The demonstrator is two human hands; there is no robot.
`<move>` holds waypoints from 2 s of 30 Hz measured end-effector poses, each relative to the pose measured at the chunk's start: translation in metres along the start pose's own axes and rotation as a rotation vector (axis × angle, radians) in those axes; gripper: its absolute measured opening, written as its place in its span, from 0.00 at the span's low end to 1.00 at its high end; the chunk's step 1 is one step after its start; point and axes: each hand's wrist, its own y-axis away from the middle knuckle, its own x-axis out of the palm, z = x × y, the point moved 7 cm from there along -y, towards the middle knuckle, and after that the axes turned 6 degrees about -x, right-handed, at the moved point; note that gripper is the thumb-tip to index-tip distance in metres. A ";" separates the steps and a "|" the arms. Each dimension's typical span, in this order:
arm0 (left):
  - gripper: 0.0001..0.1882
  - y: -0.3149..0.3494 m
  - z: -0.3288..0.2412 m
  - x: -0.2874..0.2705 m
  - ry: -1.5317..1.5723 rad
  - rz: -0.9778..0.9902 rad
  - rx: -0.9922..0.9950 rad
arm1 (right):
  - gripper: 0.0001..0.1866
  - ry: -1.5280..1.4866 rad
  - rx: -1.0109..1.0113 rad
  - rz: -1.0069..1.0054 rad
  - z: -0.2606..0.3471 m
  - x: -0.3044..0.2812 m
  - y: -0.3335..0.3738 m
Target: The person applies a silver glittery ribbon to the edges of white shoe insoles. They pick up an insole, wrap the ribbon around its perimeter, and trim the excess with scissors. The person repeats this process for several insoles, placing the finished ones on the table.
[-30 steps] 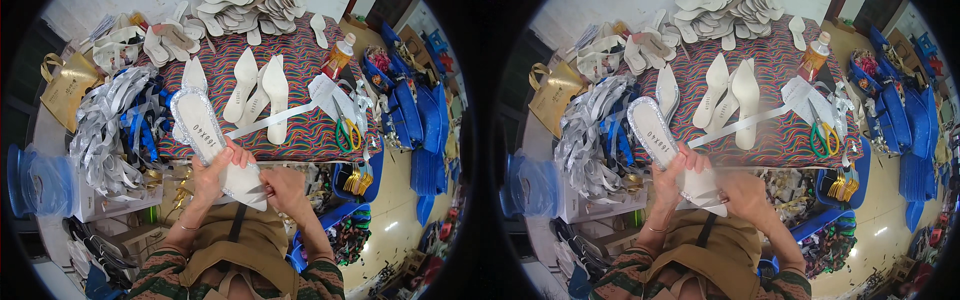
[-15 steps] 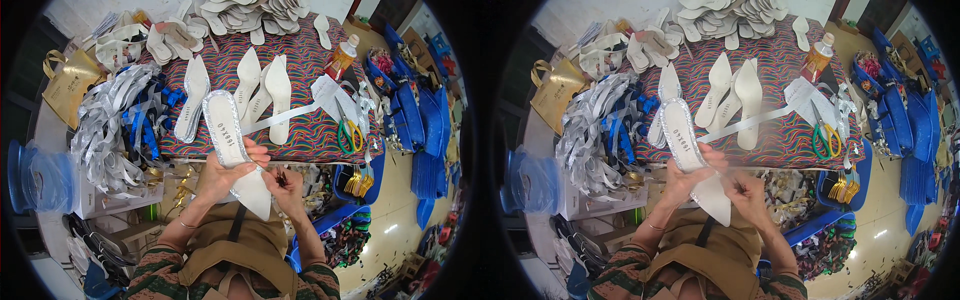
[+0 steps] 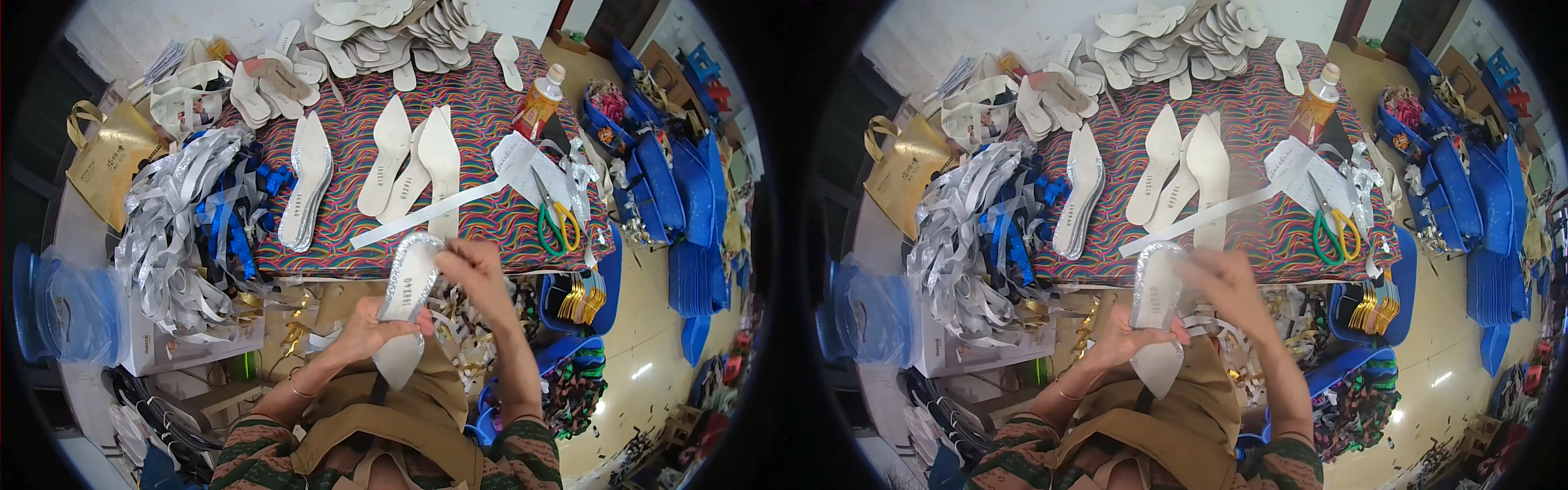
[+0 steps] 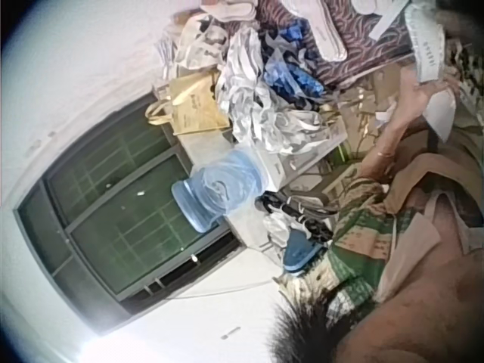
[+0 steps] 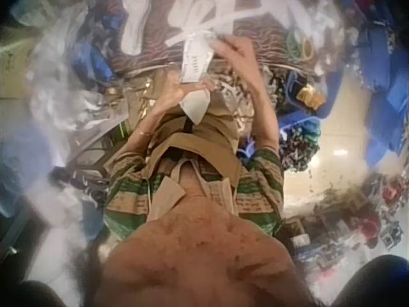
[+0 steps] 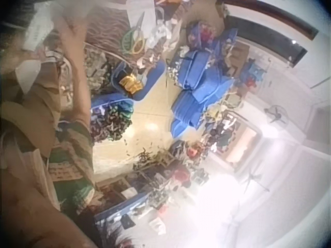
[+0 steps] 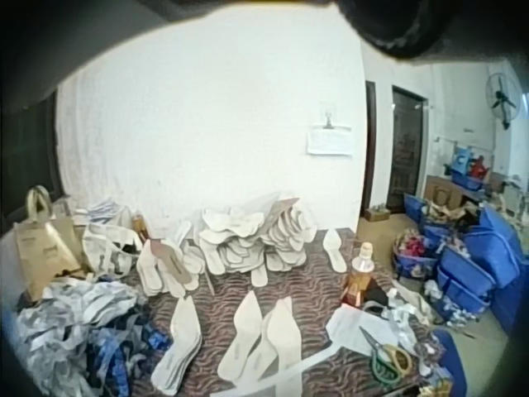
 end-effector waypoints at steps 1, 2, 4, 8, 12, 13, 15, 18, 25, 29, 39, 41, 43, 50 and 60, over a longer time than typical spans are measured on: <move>0.10 0.001 0.004 0.002 -0.001 0.034 -0.012 | 0.11 -0.031 0.059 -0.005 0.001 -0.007 -0.006; 0.11 0.001 0.007 0.004 -0.018 0.044 -0.015 | 0.11 0.060 0.026 0.049 0.010 -0.006 -0.013; 0.11 0.002 0.009 0.005 -0.053 0.055 -0.017 | 0.16 0.238 -0.045 0.167 0.028 0.003 -0.026; 0.10 0.006 0.004 0.006 -0.026 -0.039 -0.014 | 0.11 0.052 -0.109 0.081 0.025 0.004 -0.020; 0.08 0.000 0.005 0.005 0.030 -0.095 -0.018 | 0.06 -0.418 0.115 -0.405 -0.035 0.019 0.018; 0.08 -0.001 0.004 0.003 0.048 -0.124 -0.028 | 0.05 -0.440 0.184 -0.430 -0.049 0.027 0.029; 0.08 -0.005 -0.008 -0.008 -0.060 -0.143 -0.027 | 0.04 -0.499 0.246 -0.435 -0.046 0.045 0.040; 0.11 -0.012 -0.006 -0.013 -0.036 -0.108 -0.077 | 0.05 -0.592 0.334 -0.315 -0.051 0.047 0.044; 0.31 -0.029 0.030 0.020 0.593 0.403 -0.139 | 0.19 -0.886 0.208 -0.401 -0.071 0.035 -0.010; 0.40 -0.032 -0.004 0.024 0.458 0.156 -0.096 | 0.13 -0.853 0.134 -0.471 -0.056 0.017 -0.010; 0.30 -0.023 -0.004 0.009 0.061 0.125 -0.086 | 0.09 -0.547 0.121 -0.442 -0.055 0.009 0.006; 0.27 -0.023 -0.006 0.003 0.136 0.054 -0.165 | 0.10 -0.548 0.149 -0.424 -0.051 0.011 0.009; 0.28 -0.020 -0.011 -0.007 0.019 -0.036 -0.276 | 0.09 -0.501 0.120 -0.381 -0.051 0.015 0.012; 0.17 -0.019 -0.046 -0.046 -0.560 -0.375 -0.083 | 0.13 -0.886 0.389 -0.526 -0.081 0.039 0.024; 0.14 0.007 -0.116 -0.136 -0.173 -0.805 0.386 | 0.15 -0.234 0.201 -0.295 -0.103 0.073 0.010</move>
